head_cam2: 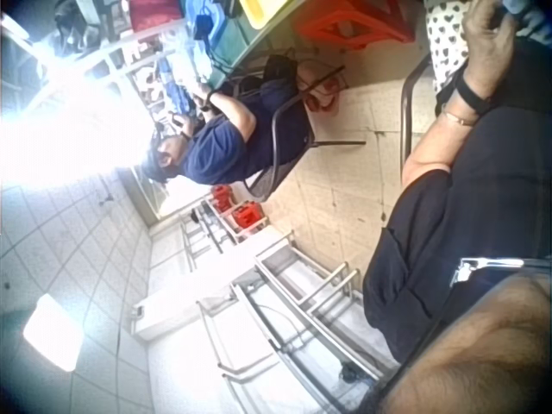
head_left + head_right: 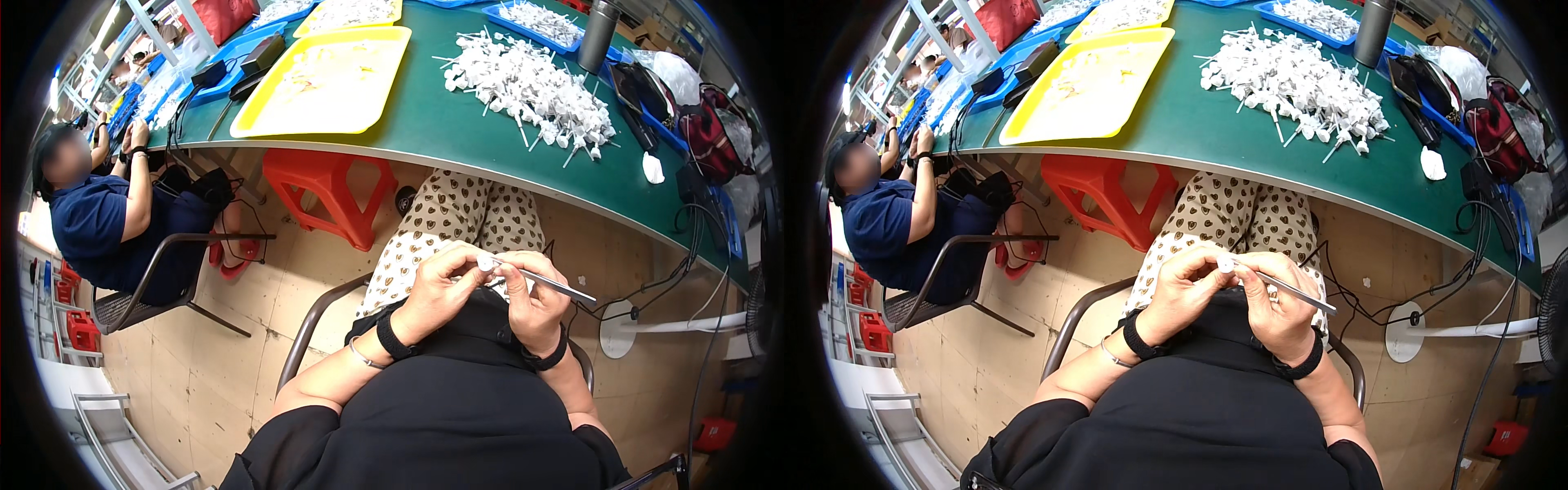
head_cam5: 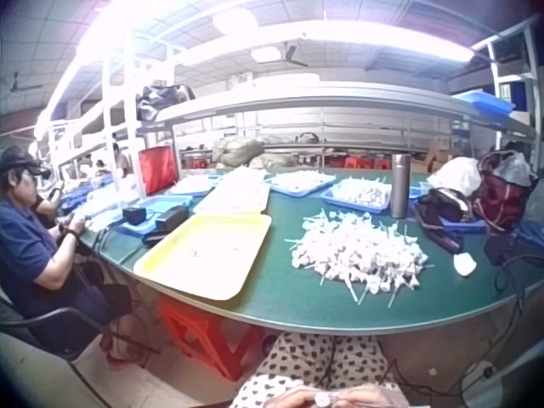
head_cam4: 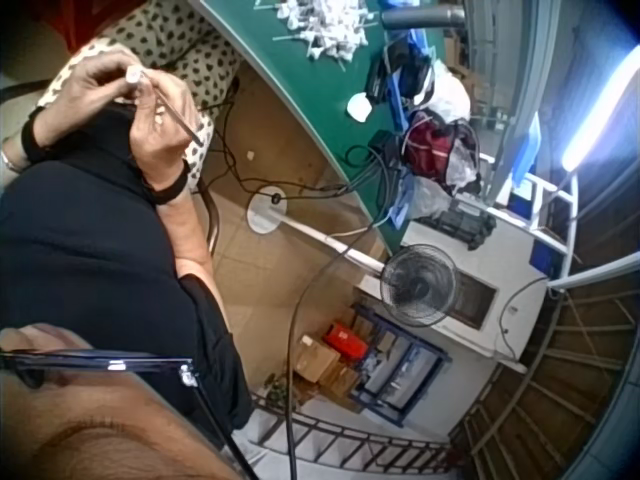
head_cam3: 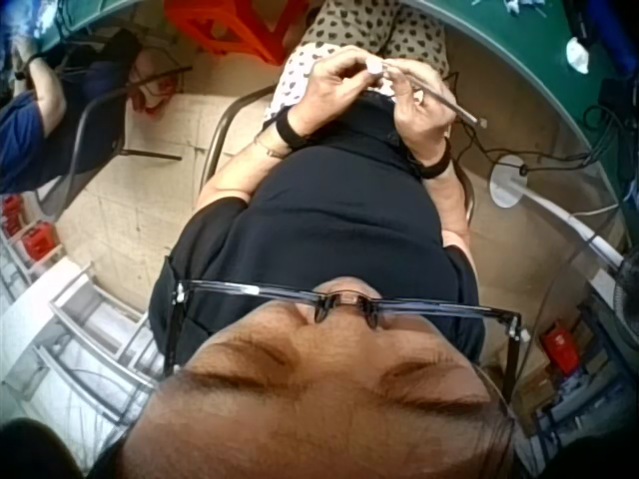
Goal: The person sits at a green workbench and uses tweezers to manipulate small white plastic components. They repeatedly pick up individual pieces, adjust them with the tool, and place them into a pile on the table. The task involves repetitive, precise handling of small parts in a manufacturing or assembly setting.
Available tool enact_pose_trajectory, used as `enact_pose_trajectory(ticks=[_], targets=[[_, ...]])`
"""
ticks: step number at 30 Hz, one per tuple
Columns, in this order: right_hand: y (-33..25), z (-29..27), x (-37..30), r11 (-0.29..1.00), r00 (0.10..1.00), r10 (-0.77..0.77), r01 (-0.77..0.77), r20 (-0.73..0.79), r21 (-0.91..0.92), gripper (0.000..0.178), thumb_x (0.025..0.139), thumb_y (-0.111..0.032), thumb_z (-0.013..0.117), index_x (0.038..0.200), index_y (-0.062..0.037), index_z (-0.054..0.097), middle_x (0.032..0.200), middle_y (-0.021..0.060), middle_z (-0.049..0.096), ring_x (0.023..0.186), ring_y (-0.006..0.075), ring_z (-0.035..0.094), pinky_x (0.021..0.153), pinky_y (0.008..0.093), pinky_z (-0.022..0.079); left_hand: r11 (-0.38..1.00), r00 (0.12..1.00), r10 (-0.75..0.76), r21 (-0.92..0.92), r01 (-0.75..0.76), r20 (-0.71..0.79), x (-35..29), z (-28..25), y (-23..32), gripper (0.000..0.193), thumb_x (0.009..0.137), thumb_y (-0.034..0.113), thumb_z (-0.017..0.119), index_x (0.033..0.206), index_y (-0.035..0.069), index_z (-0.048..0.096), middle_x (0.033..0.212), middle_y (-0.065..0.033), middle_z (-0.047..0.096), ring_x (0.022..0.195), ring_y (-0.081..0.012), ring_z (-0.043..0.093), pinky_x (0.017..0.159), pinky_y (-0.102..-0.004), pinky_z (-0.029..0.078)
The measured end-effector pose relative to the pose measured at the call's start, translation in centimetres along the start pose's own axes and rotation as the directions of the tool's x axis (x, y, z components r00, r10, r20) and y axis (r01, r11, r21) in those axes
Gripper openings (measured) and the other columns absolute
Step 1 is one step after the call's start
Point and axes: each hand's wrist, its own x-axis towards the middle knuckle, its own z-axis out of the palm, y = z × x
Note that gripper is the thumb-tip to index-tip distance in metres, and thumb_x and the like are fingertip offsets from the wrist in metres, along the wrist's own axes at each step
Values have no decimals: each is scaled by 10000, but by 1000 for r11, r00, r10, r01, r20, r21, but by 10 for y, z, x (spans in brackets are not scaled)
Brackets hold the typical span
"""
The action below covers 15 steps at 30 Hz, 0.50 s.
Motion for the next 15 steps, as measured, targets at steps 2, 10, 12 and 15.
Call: enact_pose_trajectory(ticks=[2, 10, 12, 15], targets=[[-2, 0, 1, 999, 1000, -23, 23, 11, -30, 79, 929, -32, 733, 991, 11, 711, 873, 123, 741, 716, 222, 713, 650, 306, 553, 999, 1000, 10, 33, -10, -3, -1, -1, -1, 87, 981, -38, 643, 1052, -19, 689, 965, -37, 660, 850, -109, 690, 756, -244, 591], [-1, -4, -3, 970, 985, 156, -140, -69, 197, 93, 940, -27, 730, 1006, 32, 703, 930, 116, 736, 772, 173, 706, 684, 293, 557, 977, 991, -127, -178, 117, -42, -1, 6, 5, 306, 975, -4, 683, 1278, 11, 654, 936, -14, 659, 789, -87, 670, 706, -224, 571], [-3, -8, -2, 941, 974, 219, -194, -62, 276, 118, 968, -28, 707, 1054, 48, 678, 965, 111, 728, 832, 151, 704, 734, 272, 567, 983, 992, -124, -137, 120, -17, -1, 5, 6, 384, 980, 4, 679, 1358, 32, 621, 899, -9, 649, 758, -71, 662, 675, -220, 562], [-3, -9, 0, 905, 967, 250, -218, -43, 364, 144, 989, -20, 677, 1102, 65, 647, 973, 115, 719, 845, 149, 709, 775, 259, 579, 987, 993, -115, -113, 117, 19, -3, 2, -1, 372, 980, 6, 679, 1349, 32, 636, 884, -11, 666, 720, -68, 652, 656, -214, 554]])
